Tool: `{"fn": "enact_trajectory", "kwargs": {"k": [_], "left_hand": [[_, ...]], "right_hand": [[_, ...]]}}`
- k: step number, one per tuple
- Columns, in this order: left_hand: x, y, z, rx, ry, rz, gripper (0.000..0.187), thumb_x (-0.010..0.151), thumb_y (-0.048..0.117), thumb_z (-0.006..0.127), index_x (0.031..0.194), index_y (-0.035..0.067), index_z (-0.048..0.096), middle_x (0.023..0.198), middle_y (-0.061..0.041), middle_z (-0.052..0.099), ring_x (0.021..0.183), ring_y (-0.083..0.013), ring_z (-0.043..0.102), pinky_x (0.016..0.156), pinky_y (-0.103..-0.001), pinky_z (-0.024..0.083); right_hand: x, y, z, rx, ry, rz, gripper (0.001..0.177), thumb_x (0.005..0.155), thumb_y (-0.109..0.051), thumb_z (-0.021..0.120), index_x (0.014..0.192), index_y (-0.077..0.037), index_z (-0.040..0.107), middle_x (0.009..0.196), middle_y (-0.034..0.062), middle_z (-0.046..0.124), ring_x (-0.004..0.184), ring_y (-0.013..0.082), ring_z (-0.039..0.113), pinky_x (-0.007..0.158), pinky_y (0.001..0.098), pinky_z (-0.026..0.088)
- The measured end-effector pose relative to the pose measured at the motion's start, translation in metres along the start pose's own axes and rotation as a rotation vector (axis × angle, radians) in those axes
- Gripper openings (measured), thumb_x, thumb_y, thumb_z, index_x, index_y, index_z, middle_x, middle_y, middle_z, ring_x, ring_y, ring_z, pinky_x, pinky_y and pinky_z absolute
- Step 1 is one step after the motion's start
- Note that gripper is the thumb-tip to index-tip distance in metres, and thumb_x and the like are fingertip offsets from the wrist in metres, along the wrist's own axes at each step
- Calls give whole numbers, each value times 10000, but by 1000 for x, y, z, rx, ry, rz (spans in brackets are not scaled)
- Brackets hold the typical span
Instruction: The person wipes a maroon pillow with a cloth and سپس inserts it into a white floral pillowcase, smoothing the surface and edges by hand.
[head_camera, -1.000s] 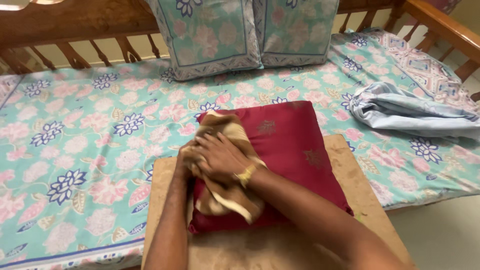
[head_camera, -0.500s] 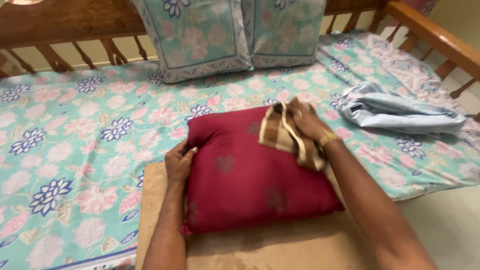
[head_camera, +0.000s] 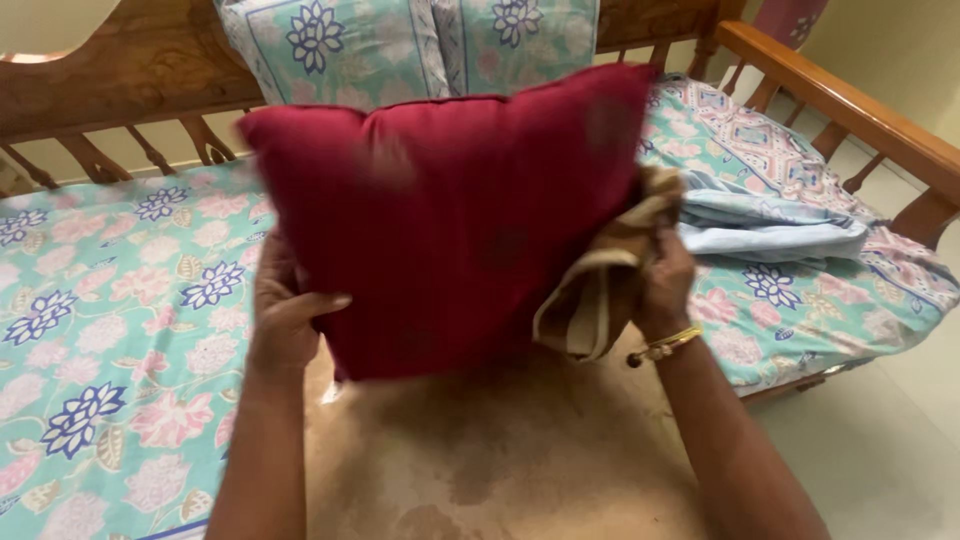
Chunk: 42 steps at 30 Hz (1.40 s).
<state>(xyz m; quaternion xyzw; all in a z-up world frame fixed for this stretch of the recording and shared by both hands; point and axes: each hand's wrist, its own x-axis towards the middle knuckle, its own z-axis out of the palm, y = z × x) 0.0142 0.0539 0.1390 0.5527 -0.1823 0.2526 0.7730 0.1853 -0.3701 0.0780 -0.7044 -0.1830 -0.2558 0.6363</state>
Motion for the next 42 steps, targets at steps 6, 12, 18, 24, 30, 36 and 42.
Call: {"fn": "enact_trajectory", "kwargs": {"k": [6,12,18,24,30,36,42], "left_hand": [[-42,-11,-33,79,28,-199,681,941,214,544,1563,-46,448,1604,-172,504,1497,-184,470,1206,-324,347],[-101,-103,29,598,229,-506,992,836,360,761,1609,37,230,1576,-201,407,1413,-273,455,1126,-362,393],[-133,-173,-23,452,262,-328,887,832,271,813,1524,-2,330,1466,-197,512,1306,-266,554,1058,-386,484],[-157,-223,-78,245,217,-328,430,983,203,577,1354,-8,624,1278,-122,710,1154,-213,680,975,-367,564],[-128,-154,-16,278,221,-256,495,845,34,693,1327,-46,610,1266,-128,712,1161,-216,676,1000,-352,540],[-113,-112,26,427,290,-231,672,853,54,756,1474,-20,510,1384,-149,635,1236,-215,622,1067,-325,488],[-106,-113,38,556,381,-208,703,853,100,765,1487,-6,482,1404,-161,595,1234,-216,617,1042,-325,504]], "right_hand": [[-2,-19,-47,683,-92,367,450,1065,-268,352,1407,-58,556,1329,78,642,1214,187,620,1053,313,514],[-59,-62,-6,-289,-603,831,479,1205,-311,336,1286,120,531,1236,451,506,1123,612,505,980,651,392],[-120,-128,84,-477,-1242,-397,531,979,-410,416,1484,-311,547,1719,129,271,1604,306,192,1274,557,50],[-107,-95,184,-483,-1245,-529,600,1067,-408,383,1597,-129,340,1691,170,263,1570,356,196,1252,578,106],[-64,-77,253,-659,-1117,-724,525,999,-371,472,1474,-148,483,1579,154,426,1498,326,342,1211,544,246],[24,-13,208,-835,-927,-398,428,735,-472,735,1146,-355,751,1362,-36,641,1344,265,511,1169,480,364],[50,53,94,-721,-866,222,471,995,-439,510,1375,-181,611,1495,129,596,1418,332,528,1213,514,370]]}}
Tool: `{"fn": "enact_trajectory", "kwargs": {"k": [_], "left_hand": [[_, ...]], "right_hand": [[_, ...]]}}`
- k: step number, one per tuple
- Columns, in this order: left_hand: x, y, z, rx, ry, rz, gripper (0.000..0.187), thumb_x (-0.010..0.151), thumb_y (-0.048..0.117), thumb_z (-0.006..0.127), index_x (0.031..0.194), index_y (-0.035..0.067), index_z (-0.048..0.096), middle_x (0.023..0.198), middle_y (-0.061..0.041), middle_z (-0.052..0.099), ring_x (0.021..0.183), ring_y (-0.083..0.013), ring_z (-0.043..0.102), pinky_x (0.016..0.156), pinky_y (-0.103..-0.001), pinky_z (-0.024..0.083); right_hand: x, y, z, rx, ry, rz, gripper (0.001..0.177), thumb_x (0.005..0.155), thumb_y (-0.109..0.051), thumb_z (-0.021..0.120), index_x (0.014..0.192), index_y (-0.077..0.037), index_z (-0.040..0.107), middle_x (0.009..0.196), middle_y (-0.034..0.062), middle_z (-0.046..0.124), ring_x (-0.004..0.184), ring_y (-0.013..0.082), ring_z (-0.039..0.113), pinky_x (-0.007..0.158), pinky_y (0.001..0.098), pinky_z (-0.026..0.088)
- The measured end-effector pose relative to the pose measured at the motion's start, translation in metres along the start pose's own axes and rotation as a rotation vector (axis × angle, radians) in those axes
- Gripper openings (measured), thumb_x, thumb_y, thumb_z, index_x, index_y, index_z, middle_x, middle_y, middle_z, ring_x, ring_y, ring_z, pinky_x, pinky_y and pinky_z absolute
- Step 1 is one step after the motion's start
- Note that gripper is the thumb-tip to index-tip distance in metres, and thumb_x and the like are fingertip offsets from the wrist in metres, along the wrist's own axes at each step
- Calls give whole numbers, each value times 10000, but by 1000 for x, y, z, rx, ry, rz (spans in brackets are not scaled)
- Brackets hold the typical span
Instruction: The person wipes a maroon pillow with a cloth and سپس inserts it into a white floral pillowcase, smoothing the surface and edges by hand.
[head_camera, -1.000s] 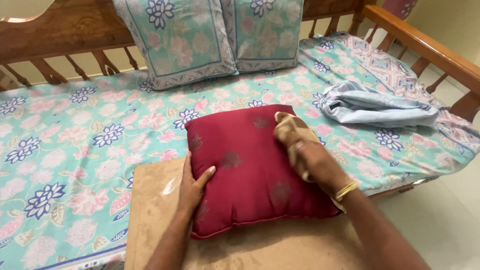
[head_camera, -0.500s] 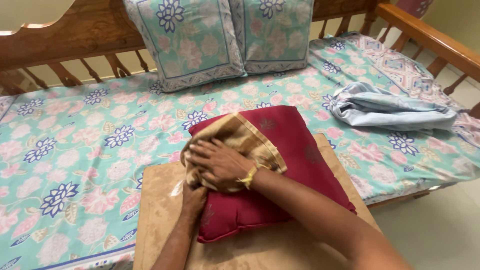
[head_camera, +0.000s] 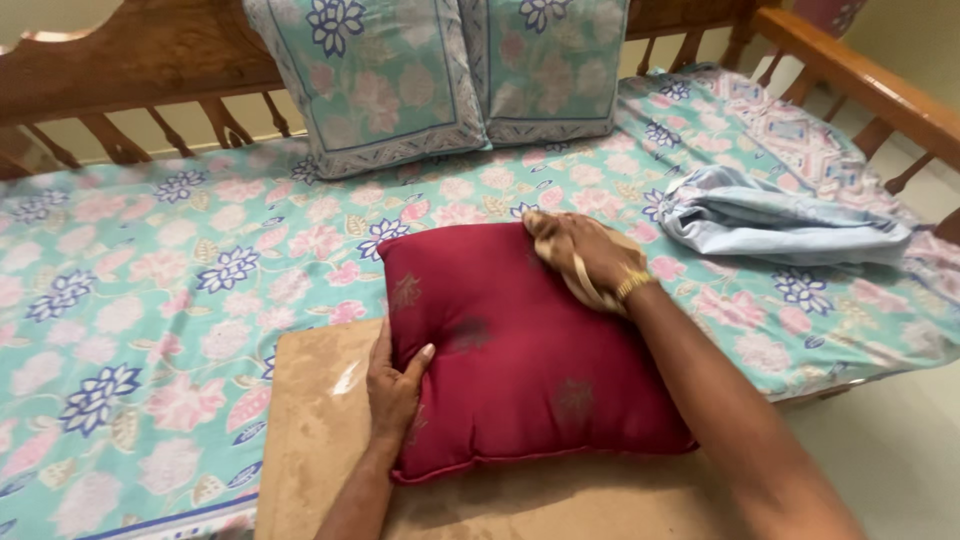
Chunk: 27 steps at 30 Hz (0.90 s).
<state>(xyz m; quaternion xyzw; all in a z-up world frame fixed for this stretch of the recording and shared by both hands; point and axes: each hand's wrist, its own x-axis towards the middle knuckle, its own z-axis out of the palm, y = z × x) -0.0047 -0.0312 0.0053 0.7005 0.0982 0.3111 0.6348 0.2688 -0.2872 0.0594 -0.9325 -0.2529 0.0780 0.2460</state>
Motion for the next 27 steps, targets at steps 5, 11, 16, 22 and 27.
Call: {"fn": "enact_trajectory", "kwargs": {"k": [5,11,16,22,27], "left_hand": [[-2,-7,2,138,67,-39,683,858,125,770,1479,30,504,1350,-143,622,1178,-211,640,976,-315,528],[-4,-37,-11,6,-79,26,484,909,75,738,1378,17,632,1273,-129,647,1165,-217,624,1018,-315,502],[3,-119,-29,-48,-50,-31,503,1003,180,591,1476,55,475,1310,-87,637,1179,-195,602,1021,-326,509],[20,-130,-37,487,-179,329,657,866,211,677,1465,8,497,1409,-235,607,1254,-326,583,1059,-427,475],[20,-35,-30,-159,-220,-219,561,852,94,715,1395,-14,626,1321,-208,703,1176,-332,661,1030,-465,527]], "right_hand": [[-95,-60,14,-121,-51,-201,765,893,-518,530,1560,-188,354,1666,99,237,1558,294,187,1263,566,95],[-61,-194,57,-457,-90,-299,861,924,-692,347,1618,-199,220,1695,162,52,1554,384,45,1162,729,10],[-73,-250,71,-426,-256,-394,741,906,-555,381,1595,-291,315,1696,111,183,1572,351,124,1203,743,21],[-180,-187,98,-236,-84,-666,733,949,-315,505,1610,-67,306,1669,204,274,1561,401,196,1231,651,58],[-235,-107,53,-285,172,-679,811,833,-276,596,1595,-139,355,1681,179,253,1559,392,158,1204,658,52]]}}
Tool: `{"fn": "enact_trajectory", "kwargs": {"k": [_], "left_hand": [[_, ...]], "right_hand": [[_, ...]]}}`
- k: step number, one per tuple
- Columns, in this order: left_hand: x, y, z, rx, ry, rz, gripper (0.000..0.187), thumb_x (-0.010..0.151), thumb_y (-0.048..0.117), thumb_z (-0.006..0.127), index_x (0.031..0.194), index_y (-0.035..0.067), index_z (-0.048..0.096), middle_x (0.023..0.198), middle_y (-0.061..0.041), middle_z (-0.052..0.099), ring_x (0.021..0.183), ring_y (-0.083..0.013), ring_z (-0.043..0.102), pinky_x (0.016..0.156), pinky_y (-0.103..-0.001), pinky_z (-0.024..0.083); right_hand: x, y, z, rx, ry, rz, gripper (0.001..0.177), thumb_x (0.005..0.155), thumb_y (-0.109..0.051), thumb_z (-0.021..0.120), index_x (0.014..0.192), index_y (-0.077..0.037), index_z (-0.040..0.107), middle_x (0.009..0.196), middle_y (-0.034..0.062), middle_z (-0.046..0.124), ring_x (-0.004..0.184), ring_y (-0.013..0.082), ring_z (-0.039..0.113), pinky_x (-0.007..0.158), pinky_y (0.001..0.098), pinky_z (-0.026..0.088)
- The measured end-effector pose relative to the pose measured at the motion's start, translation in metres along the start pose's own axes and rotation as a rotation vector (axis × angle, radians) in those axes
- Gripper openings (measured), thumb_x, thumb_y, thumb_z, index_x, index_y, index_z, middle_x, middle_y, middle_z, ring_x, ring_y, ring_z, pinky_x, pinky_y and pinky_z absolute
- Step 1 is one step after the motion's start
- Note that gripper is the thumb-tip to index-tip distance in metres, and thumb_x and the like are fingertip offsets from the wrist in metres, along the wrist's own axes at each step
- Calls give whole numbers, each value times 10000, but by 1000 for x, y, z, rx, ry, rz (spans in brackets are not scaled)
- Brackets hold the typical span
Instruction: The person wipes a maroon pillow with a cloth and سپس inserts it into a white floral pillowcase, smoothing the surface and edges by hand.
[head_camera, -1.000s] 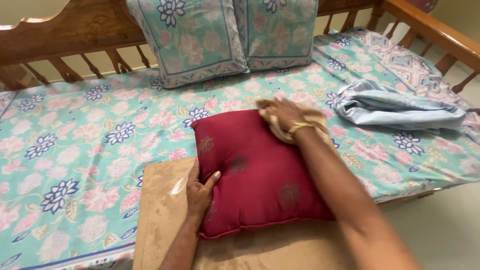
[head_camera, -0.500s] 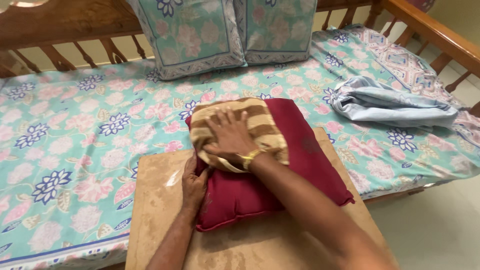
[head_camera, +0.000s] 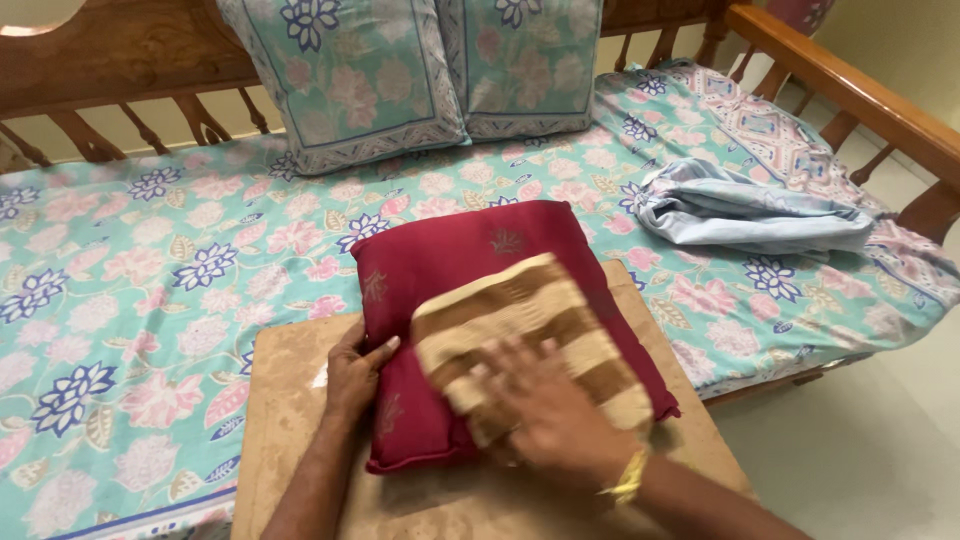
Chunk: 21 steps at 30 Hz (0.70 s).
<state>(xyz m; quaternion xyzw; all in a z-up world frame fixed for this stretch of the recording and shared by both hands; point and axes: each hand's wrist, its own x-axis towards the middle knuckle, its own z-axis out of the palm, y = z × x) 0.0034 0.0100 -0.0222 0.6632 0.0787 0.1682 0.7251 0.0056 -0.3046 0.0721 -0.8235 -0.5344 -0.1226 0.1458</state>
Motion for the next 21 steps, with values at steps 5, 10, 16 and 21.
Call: {"fn": "enact_trajectory", "kwargs": {"k": [5,10,16,21], "left_hand": [[-16,68,40,658,88,24,595,915,289,638,1447,37,552,1410,-212,627,1308,-337,591,1115,-417,458],[-66,99,113,1339,-152,-165,1086,880,744,512,1592,-12,198,1641,-297,124,1519,-459,162,1094,-578,243],[-30,83,67,1407,-15,440,902,905,686,534,1555,83,374,1613,-202,335,1508,-372,296,1213,-541,269],[2,68,21,1258,-310,708,866,862,590,596,1553,101,416,1624,-168,365,1495,-393,313,1185,-552,257]], "right_hand": [[-10,83,-31,-90,-169,545,913,901,-582,535,1640,-198,160,1716,176,50,1562,375,18,1136,655,1],[-1,100,-10,-172,-58,238,839,1008,-547,454,1614,-36,177,1665,298,101,1525,424,95,1177,592,89],[-9,21,-20,-25,-193,63,729,900,-351,554,1534,-46,363,1589,289,282,1504,418,225,1209,578,131],[-11,16,-23,58,-58,-87,647,908,-196,510,1540,-73,454,1645,225,351,1558,360,286,1261,558,166]]}}
